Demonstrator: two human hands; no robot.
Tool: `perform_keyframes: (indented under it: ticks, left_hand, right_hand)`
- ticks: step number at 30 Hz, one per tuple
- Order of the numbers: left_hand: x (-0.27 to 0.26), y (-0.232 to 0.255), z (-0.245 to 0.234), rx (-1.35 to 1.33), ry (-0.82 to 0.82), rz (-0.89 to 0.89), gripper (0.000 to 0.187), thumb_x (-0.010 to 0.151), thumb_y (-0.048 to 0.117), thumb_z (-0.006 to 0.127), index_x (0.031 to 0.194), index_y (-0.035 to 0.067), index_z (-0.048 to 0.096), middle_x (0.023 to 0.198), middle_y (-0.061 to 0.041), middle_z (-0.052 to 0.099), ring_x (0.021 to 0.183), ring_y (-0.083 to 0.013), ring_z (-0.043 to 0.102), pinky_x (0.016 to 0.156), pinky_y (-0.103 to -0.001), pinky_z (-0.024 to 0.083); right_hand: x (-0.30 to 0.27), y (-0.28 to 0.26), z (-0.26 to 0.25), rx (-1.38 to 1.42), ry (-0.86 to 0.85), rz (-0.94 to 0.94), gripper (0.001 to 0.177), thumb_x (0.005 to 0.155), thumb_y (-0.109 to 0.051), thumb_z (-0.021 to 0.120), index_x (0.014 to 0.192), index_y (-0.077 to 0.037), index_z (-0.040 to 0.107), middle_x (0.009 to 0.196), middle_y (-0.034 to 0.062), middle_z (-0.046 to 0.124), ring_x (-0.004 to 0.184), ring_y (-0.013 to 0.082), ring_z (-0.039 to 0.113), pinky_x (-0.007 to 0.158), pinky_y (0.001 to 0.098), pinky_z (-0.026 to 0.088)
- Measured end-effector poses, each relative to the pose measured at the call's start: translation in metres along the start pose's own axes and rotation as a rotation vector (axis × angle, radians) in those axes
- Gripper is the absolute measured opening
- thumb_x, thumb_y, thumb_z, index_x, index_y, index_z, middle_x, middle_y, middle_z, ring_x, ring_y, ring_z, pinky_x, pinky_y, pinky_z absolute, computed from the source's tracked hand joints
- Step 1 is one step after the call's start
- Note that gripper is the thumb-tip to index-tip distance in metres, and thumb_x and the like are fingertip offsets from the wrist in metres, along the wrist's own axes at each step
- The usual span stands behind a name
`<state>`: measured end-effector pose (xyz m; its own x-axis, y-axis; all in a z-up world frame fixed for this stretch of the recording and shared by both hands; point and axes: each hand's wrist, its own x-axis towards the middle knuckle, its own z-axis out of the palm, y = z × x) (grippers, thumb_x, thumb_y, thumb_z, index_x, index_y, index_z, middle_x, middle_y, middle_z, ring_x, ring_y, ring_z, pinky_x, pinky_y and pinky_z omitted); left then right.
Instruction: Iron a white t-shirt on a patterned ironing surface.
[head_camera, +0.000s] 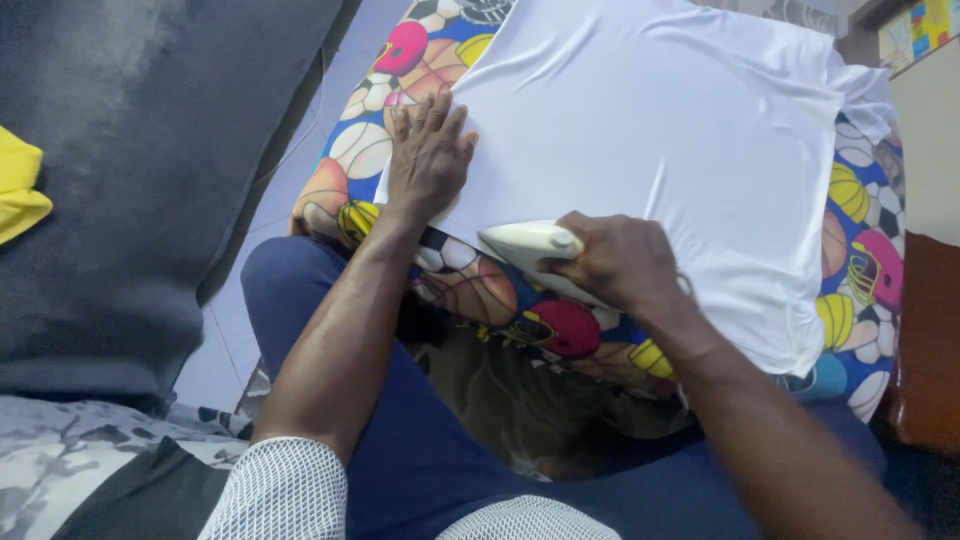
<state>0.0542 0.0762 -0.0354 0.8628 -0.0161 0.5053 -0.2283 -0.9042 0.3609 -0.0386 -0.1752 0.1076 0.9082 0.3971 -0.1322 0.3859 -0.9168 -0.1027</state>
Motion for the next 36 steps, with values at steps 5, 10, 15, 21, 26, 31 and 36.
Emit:
perform_keyframes:
  ticks: [5,10,15,21,26,31,36]
  left_hand:
    - [0.000,-0.009,-0.002,-0.080,0.269,-0.126,0.036,0.110,0.024,0.054,0.140,0.005,0.060,0.152,-0.020,0.054,0.148,-0.0385,0.040,0.125,-0.060,0.017]
    - [-0.001,-0.003,-0.007,-0.068,0.268,-0.102,0.041,0.108,0.028,0.058,0.140,0.002,0.059,0.151,-0.021,0.053,0.147,-0.0401,0.041,0.122,-0.062,0.015]
    - [0.001,0.021,-0.016,0.094,0.141,-0.094,0.045,0.099,0.034,0.064,0.131,0.003,0.062,0.147,-0.021,0.053,0.143,-0.0399,0.042,0.118,-0.066,0.013]
    - [0.000,0.036,0.013,-0.216,-0.085,0.199,0.050,0.106,0.037,0.054,0.148,0.009,0.057,0.164,-0.015,0.043,0.157,-0.0348,0.033,0.130,-0.056,0.015]
    - [0.005,0.046,0.003,0.044,-0.334,0.203,0.080,0.097,0.065,0.046,0.153,0.008,0.045,0.165,-0.016,0.030,0.155,-0.0347,0.019,0.122,-0.059,0.005]
    - [0.006,0.041,0.003,0.020,-0.373,0.202,0.082,0.097,0.066,0.047,0.154,0.007,0.042,0.166,-0.017,0.028,0.155,-0.0349,0.016,0.122,-0.059,0.003]
    - [0.007,0.045,0.005,0.016,-0.355,0.208,0.084,0.097,0.067,0.047,0.155,0.006,0.041,0.167,-0.016,0.028,0.156,-0.0345,0.016,0.123,-0.059,0.004]
  right_hand:
    - [0.020,-0.039,0.024,0.073,0.268,-0.100,0.042,0.084,-0.058,0.076,0.095,-0.017,0.072,0.072,0.0125,0.073,0.067,0.0331,0.073,0.058,0.0474,0.054]
    - [0.001,-0.017,0.017,0.103,0.224,-0.127,0.040,0.085,-0.052,0.076,0.096,-0.014,0.068,0.072,0.0120,0.073,0.068,0.0315,0.074,0.059,0.0463,0.055]
    - [0.001,0.008,0.001,0.082,0.181,-0.056,0.044,0.083,-0.056,0.076,0.094,-0.014,0.069,0.073,0.0116,0.074,0.069,0.0330,0.073,0.059,0.0482,0.055]
    - [0.090,0.083,-0.022,0.036,0.103,0.149,0.056,0.080,-0.064,0.077,0.111,-0.017,0.072,0.085,0.0104,0.076,0.078,0.0310,0.075,0.072,0.0455,0.057]
    - [0.147,0.216,-0.035,-0.143,0.256,0.128,0.071,0.075,-0.070,0.084,0.116,-0.013,0.076,0.103,0.0178,0.076,0.097,0.0365,0.071,0.085,0.0484,0.055]
    - [0.115,0.225,-0.039,0.033,0.011,0.263,0.069,0.069,-0.065,0.083,0.115,-0.013,0.076,0.100,0.0144,0.078,0.090,0.0350,0.076,0.083,0.0459,0.059]
    - [0.032,0.177,-0.029,0.001,-0.151,0.218,0.072,0.067,-0.070,0.079,0.124,-0.028,0.073,0.099,0.0099,0.078,0.090,0.0294,0.076,0.085,0.0420,0.057]
